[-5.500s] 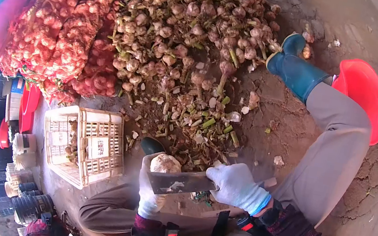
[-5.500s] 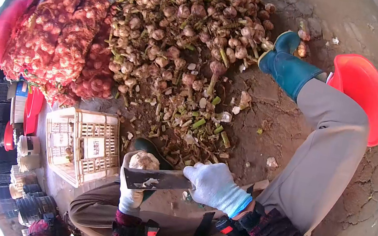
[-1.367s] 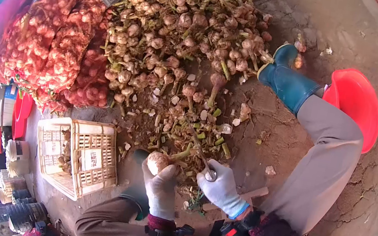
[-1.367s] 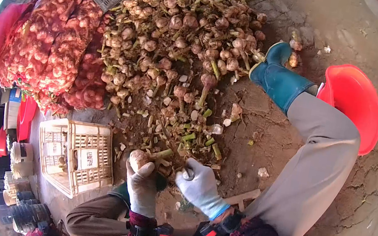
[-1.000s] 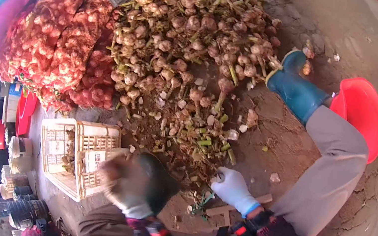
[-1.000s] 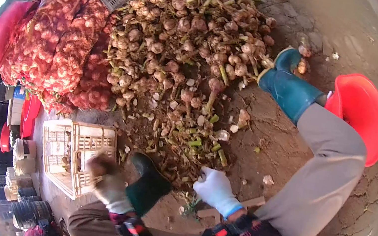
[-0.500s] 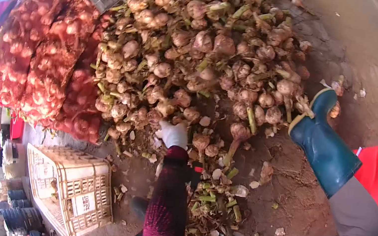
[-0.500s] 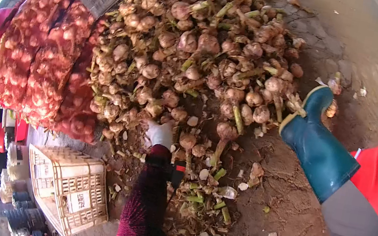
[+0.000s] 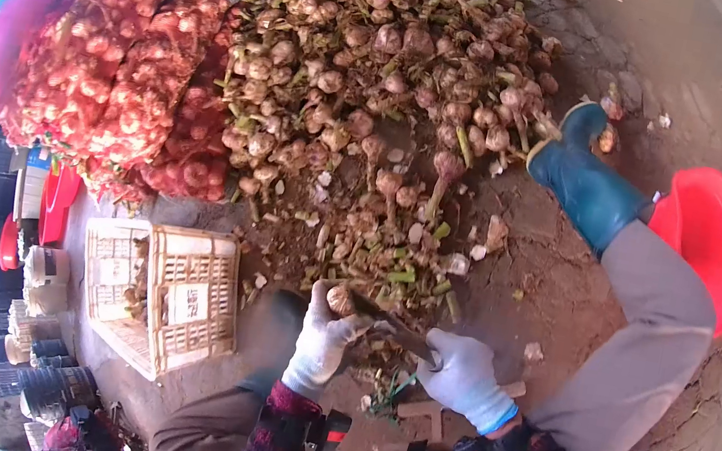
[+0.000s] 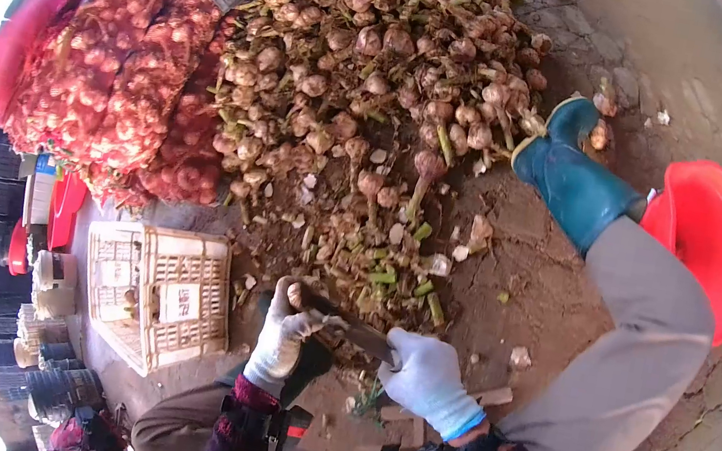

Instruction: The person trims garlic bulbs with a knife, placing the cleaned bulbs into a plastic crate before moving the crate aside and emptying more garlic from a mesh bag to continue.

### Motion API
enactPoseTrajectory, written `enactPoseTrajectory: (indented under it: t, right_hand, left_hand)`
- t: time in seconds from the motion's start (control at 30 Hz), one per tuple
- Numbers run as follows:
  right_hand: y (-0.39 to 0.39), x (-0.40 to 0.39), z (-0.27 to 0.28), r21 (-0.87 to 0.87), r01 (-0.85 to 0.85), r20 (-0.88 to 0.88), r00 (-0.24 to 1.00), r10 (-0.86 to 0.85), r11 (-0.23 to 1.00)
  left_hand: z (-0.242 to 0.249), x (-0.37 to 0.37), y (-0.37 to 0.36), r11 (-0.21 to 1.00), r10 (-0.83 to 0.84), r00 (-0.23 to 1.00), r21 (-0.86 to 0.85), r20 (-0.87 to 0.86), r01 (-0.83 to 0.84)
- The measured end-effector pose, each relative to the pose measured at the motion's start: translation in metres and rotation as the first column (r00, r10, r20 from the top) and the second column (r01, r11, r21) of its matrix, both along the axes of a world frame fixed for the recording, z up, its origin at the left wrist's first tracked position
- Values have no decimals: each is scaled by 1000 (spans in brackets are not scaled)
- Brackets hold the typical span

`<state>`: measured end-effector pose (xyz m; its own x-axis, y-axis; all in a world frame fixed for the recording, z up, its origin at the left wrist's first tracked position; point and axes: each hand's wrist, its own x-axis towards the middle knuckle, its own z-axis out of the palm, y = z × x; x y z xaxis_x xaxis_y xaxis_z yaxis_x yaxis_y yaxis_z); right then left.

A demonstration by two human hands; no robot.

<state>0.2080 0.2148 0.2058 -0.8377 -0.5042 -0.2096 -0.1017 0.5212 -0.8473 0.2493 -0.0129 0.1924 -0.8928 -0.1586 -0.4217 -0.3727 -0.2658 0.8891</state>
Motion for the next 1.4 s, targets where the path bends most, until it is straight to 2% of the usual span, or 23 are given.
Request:
enactPoseTrajectory:
  t: [0.07,0.13,0.2,0.27,0.33,0.47,0.5,0.6,0.63,0.67,0.7,0.73,0.8,0.87,0.9,0.97,1.03,1.13,1.2,1.3,1.33,1.37,1.4]
  right_hand:
    - [1,10,6,1,-103,-178,979,101,995]
    - [-1,18,14,-8,-143,-206,969,139,990]
    - [-1,25,20,-8,-170,-219,962,164,985]
    - [1,25,27,-14,-231,-212,951,223,973]
    - [1,27,18,2,-229,-205,953,224,974]
    - [0,25,-8,15,-213,-165,963,213,977]
    - [1,23,-13,47,-220,-132,966,224,974]
    - [1,22,-31,60,-234,-121,963,239,970]
    - [0,18,-32,143,-246,-21,968,251,959]
    - [7,11,-49,376,-205,95,979,182,904]
    - [15,13,-62,394,-190,131,980,149,899]
    - [15,8,-67,411,-180,145,981,131,894]
    - [9,6,-42,332,-26,127,992,-17,943]
    - [10,16,-26,262,-67,273,962,-7,963]
    - [9,25,-34,224,-85,322,947,9,971]
    - [0,37,-29,60,115,381,916,-129,992]
    - [-6,33,4,-218,303,413,890,-194,928]
    - [-15,28,26,-594,407,405,897,-179,694]
    - [-27,36,-17,-311,214,449,892,-55,926]
    - [-18,62,-74,-62,80,457,888,-43,995]
    - [-9,35,-34,-42,51,594,805,-16,998]
    - [-7,41,-50,-147,274,542,826,-155,950]
    - [-1,30,-45,-98,329,570,792,-218,939]
  left_hand:
    - [19,32,7,990,24,1000,-137,6,-23]
    - [40,48,13,961,46,999,-273,0,-44]
    - [57,57,19,943,323,945,73,44,-326]
    - [50,66,18,980,200,979,-15,-25,-201]
    - [43,68,20,905,414,910,109,0,-412]
    - [42,66,32,966,252,967,-61,19,-251]
    - [20,73,27,967,232,966,-78,-115,-242]
    - [20,69,26,957,169,985,-231,-40,-173]
    - [35,62,30,941,121,991,-309,-64,-135]
    - [56,56,36,924,75,990,-365,-120,-114]
    - [73,49,38,913,57,987,-392,-148,-111]
    - [88,35,45,945,223,964,-210,-144,-251]
    - [100,22,53,917,297,950,-249,-92,-311]
    - [84,26,46,913,243,964,-310,-111,-266]
    - [87,26,49,919,315,947,-226,-72,-323]
    - [77,24,45,929,362,928,-52,-88,-367]
    - [75,24,52,921,389,919,39,-69,-387]
    - [61,22,55,892,438,897,145,-52,-427]
    - [62,15,67,847,410,912,369,2,-382]
    - [100,12,53,862,464,873,308,-154,-403]
    - [117,21,35,870,464,851,309,-246,-385]
    - [157,26,15,937,338,867,43,-367,-347]
    - [207,27,17,794,427,815,-269,-392,-545]
